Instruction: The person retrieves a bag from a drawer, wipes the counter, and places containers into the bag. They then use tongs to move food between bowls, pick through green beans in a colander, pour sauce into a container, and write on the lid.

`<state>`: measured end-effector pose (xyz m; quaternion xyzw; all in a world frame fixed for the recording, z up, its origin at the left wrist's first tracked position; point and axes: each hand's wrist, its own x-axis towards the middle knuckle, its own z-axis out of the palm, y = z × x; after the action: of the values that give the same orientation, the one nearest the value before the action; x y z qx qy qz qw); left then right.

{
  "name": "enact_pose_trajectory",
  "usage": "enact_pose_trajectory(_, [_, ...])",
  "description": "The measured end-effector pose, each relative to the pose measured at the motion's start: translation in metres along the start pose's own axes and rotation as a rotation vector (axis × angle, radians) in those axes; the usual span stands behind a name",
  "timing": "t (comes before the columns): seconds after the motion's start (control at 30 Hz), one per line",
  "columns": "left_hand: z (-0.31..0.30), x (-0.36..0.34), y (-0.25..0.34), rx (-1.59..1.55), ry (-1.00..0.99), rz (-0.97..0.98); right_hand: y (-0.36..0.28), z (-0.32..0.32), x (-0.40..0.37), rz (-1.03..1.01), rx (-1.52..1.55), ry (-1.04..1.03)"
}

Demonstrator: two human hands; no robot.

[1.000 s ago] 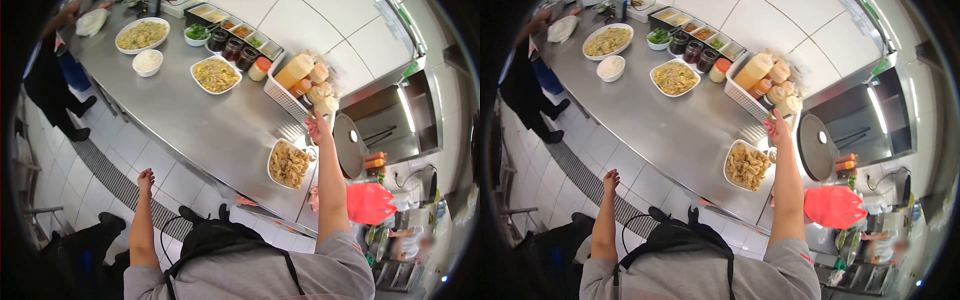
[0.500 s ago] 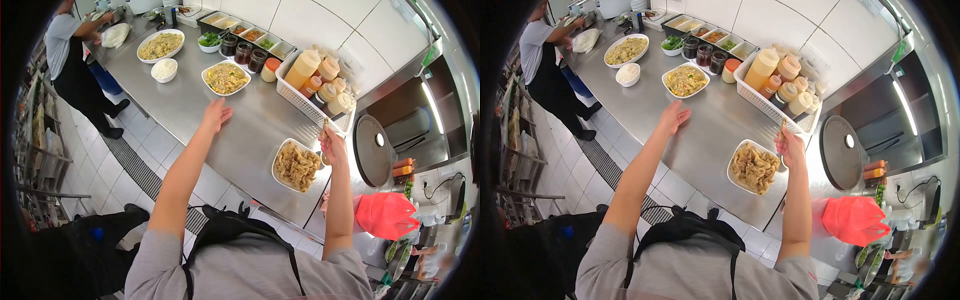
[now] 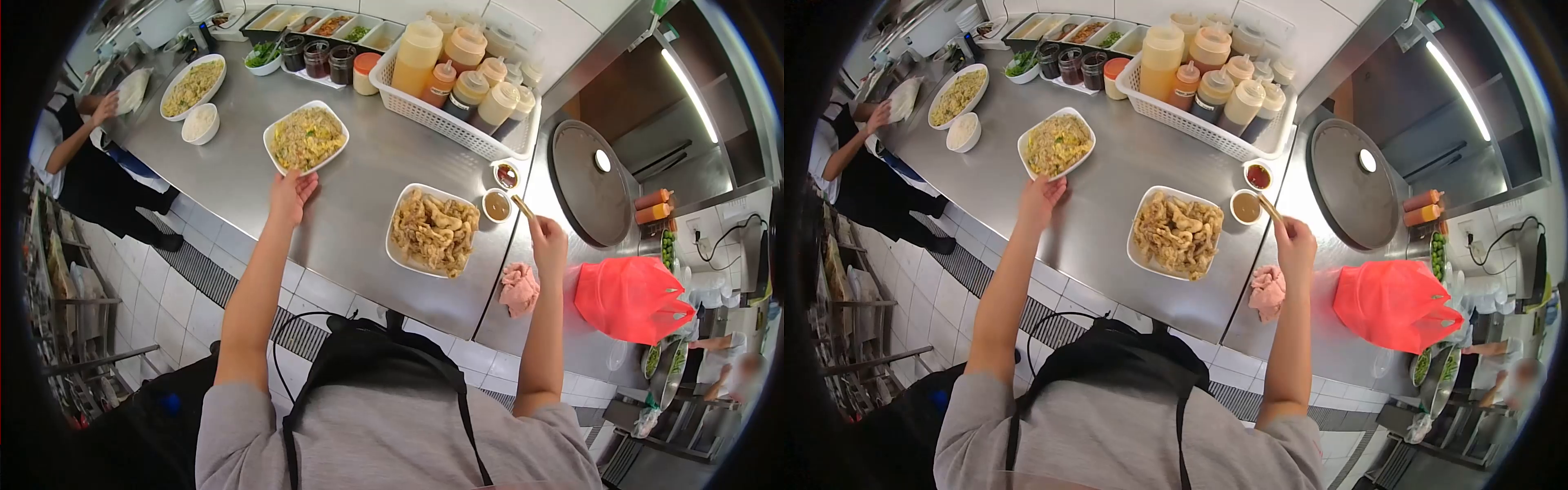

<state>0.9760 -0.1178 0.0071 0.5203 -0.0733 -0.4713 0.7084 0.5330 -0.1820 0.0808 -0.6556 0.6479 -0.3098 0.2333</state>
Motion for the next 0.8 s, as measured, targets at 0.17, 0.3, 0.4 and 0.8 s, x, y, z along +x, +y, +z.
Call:
enact_pose_trajectory(0.17, [-0.006, -0.053, -0.03, -0.04, -0.036, -0.017, -0.069, 0.011, 0.047, -0.641, -0.279, 0.146])
enact_pose_trajectory(0.3, [-0.003, -0.091, -0.03, 0.035, -0.056, -0.098, -0.082, 0.011, 0.058, -0.483, 0.081, -0.105])
enact_pose_trajectory(0.4, [-0.013, -0.1, -0.032, 0.051, -0.041, -0.104, -0.073, 0.017, 0.053, -0.027, 0.598, -0.348])
enact_pose_trajectory(0.8, [-0.041, -0.092, -0.034, 0.185, 0.278, 0.397, -0.044, 0.0, 0.035, 0.061, 0.532, -0.286])
